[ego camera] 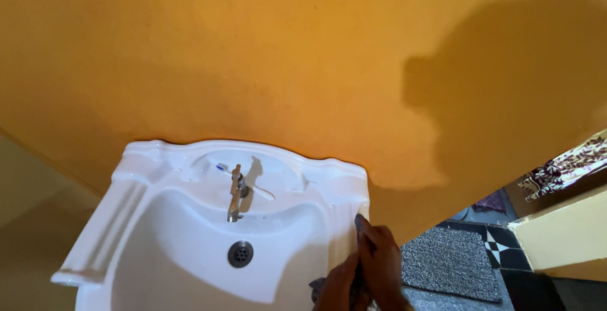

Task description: The person cleans a white ceramic bathroom sink using a dark cloth. They repeatedly wipe the sink basin, faucet, and surrounding edges, frequently rinsing the cloth under the running tap to remove debris.

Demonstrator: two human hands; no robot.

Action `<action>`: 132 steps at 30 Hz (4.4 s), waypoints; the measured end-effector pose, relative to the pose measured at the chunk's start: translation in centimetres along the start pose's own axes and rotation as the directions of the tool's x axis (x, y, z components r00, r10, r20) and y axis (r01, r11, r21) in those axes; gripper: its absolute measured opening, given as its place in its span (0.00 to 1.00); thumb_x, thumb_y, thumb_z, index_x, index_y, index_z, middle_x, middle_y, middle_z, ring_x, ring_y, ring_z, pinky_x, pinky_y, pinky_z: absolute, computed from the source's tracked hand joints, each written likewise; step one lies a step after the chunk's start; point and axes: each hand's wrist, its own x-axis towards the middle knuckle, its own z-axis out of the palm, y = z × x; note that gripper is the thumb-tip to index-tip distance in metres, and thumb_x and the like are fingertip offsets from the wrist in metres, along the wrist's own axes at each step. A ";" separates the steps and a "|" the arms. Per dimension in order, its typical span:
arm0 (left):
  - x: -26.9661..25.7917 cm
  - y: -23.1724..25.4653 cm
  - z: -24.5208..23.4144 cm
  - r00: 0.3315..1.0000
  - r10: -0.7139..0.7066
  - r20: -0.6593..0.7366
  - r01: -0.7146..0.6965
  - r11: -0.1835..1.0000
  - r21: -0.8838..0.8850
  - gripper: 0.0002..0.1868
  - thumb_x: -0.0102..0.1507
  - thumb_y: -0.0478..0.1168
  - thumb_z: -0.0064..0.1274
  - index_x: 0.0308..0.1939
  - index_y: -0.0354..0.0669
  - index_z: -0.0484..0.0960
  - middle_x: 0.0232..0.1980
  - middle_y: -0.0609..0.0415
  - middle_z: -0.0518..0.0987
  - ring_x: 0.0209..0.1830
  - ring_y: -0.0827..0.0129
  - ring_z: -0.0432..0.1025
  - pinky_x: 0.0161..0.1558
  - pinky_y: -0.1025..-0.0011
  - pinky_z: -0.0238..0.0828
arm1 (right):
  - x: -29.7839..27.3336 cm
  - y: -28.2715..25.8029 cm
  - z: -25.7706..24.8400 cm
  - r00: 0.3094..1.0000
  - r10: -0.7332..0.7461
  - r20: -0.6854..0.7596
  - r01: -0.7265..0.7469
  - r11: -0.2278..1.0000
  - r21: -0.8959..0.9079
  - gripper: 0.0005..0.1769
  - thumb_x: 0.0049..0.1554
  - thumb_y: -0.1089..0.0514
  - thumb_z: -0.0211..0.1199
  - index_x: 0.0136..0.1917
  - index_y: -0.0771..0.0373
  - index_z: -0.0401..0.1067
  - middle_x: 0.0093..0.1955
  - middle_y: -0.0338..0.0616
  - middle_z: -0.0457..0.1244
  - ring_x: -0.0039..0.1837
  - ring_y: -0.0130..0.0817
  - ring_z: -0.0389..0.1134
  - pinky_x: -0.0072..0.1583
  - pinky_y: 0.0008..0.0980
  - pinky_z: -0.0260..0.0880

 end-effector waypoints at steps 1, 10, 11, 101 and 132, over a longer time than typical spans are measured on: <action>0.1 -1.5 0.9 0.994 0.111 -0.003 -0.110 0.988 0.107 0.32 0.68 0.39 0.49 0.74 0.30 0.61 0.72 0.29 0.68 0.72 0.41 0.66 0.69 0.52 0.59 | 0.4 -0.3 0.1 0.997 -0.041 -0.060 0.038 0.998 -0.045 0.19 0.59 0.58 0.60 0.63 0.54 0.77 0.48 0.48 0.68 0.47 0.44 0.73 0.50 0.39 0.74; -0.7 -3.6 1.9 0.987 0.145 0.073 -0.161 0.932 0.324 0.28 0.69 0.41 0.51 0.73 0.35 0.68 0.75 0.30 0.64 0.72 0.35 0.63 0.67 0.48 0.60 | 2.9 -1.9 -0.2 0.986 -0.154 -0.066 0.142 0.977 -0.159 0.18 0.60 0.60 0.57 0.63 0.53 0.76 0.50 0.51 0.66 0.47 0.52 0.71 0.48 0.45 0.74; -0.5 -3.4 1.9 0.987 0.144 0.075 -0.161 0.931 0.327 0.28 0.69 0.41 0.51 0.73 0.35 0.68 0.75 0.30 0.63 0.72 0.34 0.62 0.67 0.48 0.60 | 3.2 -2.0 -0.4 0.984 -0.168 -0.057 0.157 0.975 -0.157 0.19 0.60 0.61 0.57 0.63 0.54 0.76 0.50 0.51 0.66 0.47 0.52 0.71 0.48 0.46 0.74; 1.6 11.4 -13.6 0.881 -0.454 0.131 0.470 0.811 -0.349 0.13 0.57 0.26 0.59 0.44 0.39 0.82 0.36 0.49 0.83 0.35 0.66 0.77 0.41 0.70 0.75 | 3.7 -2.2 -1.3 0.748 -0.489 0.448 0.651 0.669 -0.358 0.23 0.52 0.62 0.61 0.62 0.55 0.70 0.48 0.53 0.65 0.42 0.52 0.71 0.45 0.47 0.74; 1.4 9.6 -11.2 0.945 -0.322 0.053 0.318 0.871 -0.374 0.13 0.53 0.26 0.53 0.40 0.40 0.83 0.41 0.44 0.84 0.42 0.55 0.82 0.48 0.65 0.77 | 5.9 -2.7 -2.4 0.715 -0.259 0.649 0.581 0.736 -0.347 0.28 0.54 0.62 0.58 0.69 0.50 0.66 0.53 0.50 0.64 0.49 0.51 0.71 0.53 0.45 0.73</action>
